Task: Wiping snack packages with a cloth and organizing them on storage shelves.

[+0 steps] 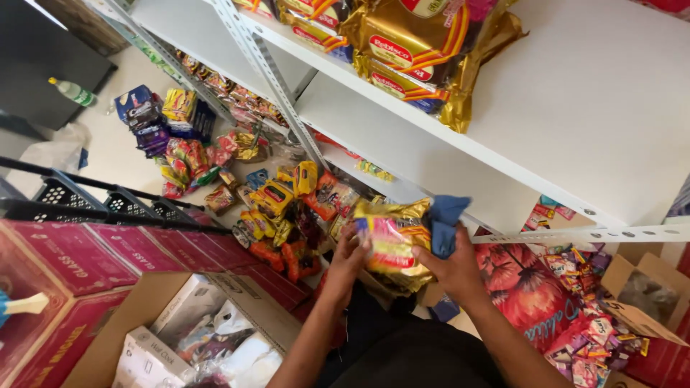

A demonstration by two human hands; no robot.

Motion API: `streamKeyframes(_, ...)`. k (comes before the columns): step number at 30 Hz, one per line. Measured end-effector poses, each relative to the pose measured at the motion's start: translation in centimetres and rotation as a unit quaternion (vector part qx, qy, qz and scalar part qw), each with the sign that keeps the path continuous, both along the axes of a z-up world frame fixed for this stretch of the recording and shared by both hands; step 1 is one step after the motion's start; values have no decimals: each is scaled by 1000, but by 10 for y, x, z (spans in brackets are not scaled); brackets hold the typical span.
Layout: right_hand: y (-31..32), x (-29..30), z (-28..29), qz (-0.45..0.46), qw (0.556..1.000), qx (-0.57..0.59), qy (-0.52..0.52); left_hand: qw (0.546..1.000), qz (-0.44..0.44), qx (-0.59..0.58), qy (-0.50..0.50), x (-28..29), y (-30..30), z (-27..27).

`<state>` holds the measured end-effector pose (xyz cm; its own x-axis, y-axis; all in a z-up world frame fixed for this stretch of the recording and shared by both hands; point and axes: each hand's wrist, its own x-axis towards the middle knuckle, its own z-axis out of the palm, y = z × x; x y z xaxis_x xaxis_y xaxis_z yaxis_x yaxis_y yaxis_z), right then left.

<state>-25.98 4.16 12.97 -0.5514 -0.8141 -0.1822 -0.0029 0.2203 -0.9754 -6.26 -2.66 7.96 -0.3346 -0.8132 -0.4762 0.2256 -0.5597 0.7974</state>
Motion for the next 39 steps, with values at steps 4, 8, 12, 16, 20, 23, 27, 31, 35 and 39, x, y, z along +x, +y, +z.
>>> streamKeyframes(4, 4, 7, 12, 58, 987, -37, 147, 986, 19, 121, 117, -14, 13, 30)
streamKeyframes(8, 29, 28, 9, 155, 958, -44, 236, 939, 33, 248, 234, -30, 32, -3)
streamKeyframes(12, 53, 48, -5, 284, 879, -95, 371, 917, 60, 265, 293, -32, 41, -29)
streamKeyframes(16, 29, 28, -1, 293, 842, -176, 418, 921, 54, 264, 282, -31, 48, -33)
streamKeyframes(20, -1, 0, -11, 200, 867, -82, 449, 925, 49, 261, 272, -29, 53, -37)
streamKeyframes(23, -1, 11, -3, 205, 885, -85, 410, 929, 44, 252, 266, -30, 48, -39)
streamKeyframes(27, 25, 46, 49, 318, 838, -184, 404, 930, 39, 257, 259, -34, 55, -50)
streamKeyframes(31, 4, 14, 1, 297, 828, -167, 446, 934, 30, 254, 249, -16, 43, -95)
streamKeyframes(35, -10, -10, -26, 204, 854, -141, 458, 939, 30, 247, 240, 24, 38, -144)
streamKeyframes(39, 24, 29, -11, 244, 867, -175, 397, 941, 29, 245, 233, 26, 44, -150)
